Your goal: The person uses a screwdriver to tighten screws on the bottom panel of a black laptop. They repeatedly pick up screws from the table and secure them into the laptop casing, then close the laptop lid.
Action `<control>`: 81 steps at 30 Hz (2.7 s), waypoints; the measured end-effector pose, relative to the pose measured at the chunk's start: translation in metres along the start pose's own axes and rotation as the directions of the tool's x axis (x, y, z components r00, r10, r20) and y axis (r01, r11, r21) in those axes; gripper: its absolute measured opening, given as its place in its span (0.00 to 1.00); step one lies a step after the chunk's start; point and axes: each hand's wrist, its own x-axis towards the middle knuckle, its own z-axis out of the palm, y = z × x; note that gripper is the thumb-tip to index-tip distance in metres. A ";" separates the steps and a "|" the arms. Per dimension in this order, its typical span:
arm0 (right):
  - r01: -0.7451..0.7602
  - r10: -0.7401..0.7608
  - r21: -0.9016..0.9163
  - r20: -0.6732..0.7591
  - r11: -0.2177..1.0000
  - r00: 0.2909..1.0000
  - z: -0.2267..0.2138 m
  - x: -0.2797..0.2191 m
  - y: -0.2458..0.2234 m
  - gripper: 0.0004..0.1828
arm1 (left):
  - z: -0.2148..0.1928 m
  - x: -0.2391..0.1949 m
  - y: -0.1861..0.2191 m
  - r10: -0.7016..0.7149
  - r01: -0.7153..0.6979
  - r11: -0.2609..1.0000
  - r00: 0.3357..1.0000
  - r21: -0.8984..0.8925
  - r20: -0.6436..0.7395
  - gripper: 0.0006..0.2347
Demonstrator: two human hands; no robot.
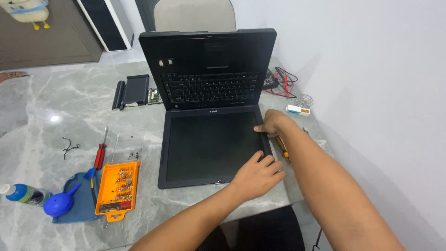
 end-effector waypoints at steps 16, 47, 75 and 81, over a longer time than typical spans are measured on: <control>0.003 -0.001 0.040 -0.051 0.999 0.999 0.005 -0.004 -0.001 0.32 | 0.002 0.001 0.008 -0.021 0.020 0.999 0.999 -0.034 -0.034 0.03; 0.293 -0.289 -0.071 -0.499 0.953 0.817 -0.038 -0.025 -0.028 0.14 | -0.132 -0.072 -0.011 -0.751 0.741 0.650 0.596 -0.166 -0.282 0.11; 0.644 -0.783 -0.479 -0.522 0.597 0.338 -0.085 -0.030 -0.186 0.22 | -0.138 -0.184 0.032 -0.974 0.994 0.008 0.033 -0.109 0.226 0.25; 0.726 -0.795 -0.366 -0.444 0.582 0.413 -0.083 -0.043 -0.209 0.22 | -0.130 -0.198 0.033 -0.946 0.997 -0.072 -0.076 0.023 0.314 0.27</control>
